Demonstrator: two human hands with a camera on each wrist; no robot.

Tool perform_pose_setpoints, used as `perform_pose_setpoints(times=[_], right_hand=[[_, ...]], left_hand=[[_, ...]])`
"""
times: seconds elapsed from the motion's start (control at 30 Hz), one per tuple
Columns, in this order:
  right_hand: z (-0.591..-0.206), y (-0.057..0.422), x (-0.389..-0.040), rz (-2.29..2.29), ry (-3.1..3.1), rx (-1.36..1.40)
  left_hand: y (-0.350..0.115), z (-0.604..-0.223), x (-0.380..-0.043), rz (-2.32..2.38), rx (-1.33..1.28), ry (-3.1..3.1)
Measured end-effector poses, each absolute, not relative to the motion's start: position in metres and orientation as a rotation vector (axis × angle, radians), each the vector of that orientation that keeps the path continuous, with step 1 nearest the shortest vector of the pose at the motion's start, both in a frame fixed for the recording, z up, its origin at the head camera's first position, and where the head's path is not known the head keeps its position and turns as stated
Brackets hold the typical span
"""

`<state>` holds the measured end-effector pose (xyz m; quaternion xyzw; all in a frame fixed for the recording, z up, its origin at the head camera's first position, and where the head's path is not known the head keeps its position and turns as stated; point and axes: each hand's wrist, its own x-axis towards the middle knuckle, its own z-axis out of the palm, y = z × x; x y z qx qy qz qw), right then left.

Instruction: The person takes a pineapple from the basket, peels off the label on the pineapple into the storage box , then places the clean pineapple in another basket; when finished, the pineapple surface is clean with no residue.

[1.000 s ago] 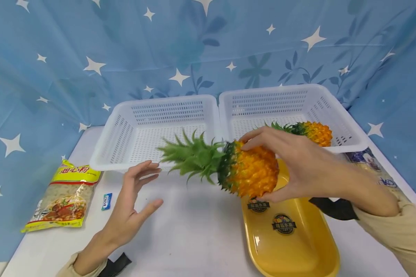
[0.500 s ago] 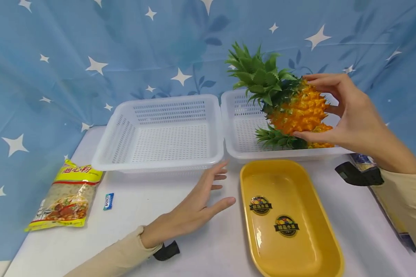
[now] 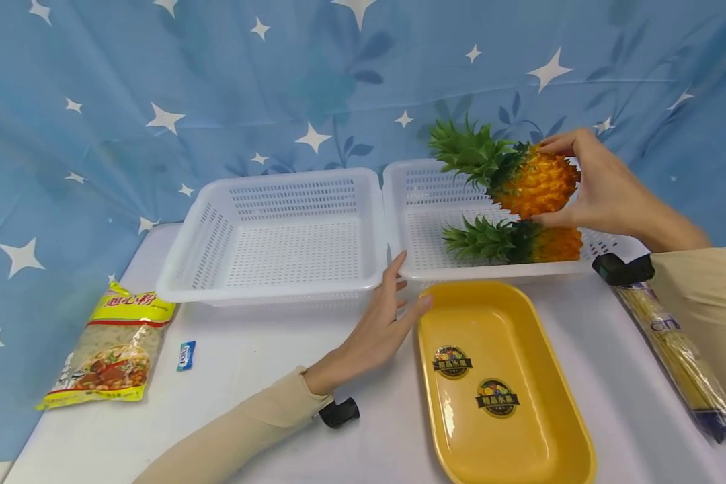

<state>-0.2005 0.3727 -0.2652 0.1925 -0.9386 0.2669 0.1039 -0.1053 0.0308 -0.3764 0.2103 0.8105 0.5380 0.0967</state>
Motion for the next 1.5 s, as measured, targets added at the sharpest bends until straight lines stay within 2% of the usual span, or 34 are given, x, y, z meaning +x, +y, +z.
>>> perform_pose_setpoints(times=[0.43, 0.97, 1.5], right_hand=[[-0.271, 0.388, -0.245, 0.515, -2.914, 0.693], [-0.294, 0.394, -0.273, 0.353, -2.990, 0.867], [-0.308, 0.393, -0.293, 0.278, -3.075, 0.862]], left_hand=[[0.045, -0.379, -0.123, 1.717, 0.504, 2.361], [0.047, -0.384, -0.124, 1.720, 0.502, 2.348], [0.044, -0.385, -0.126, 1.731, 0.542, 2.356]])
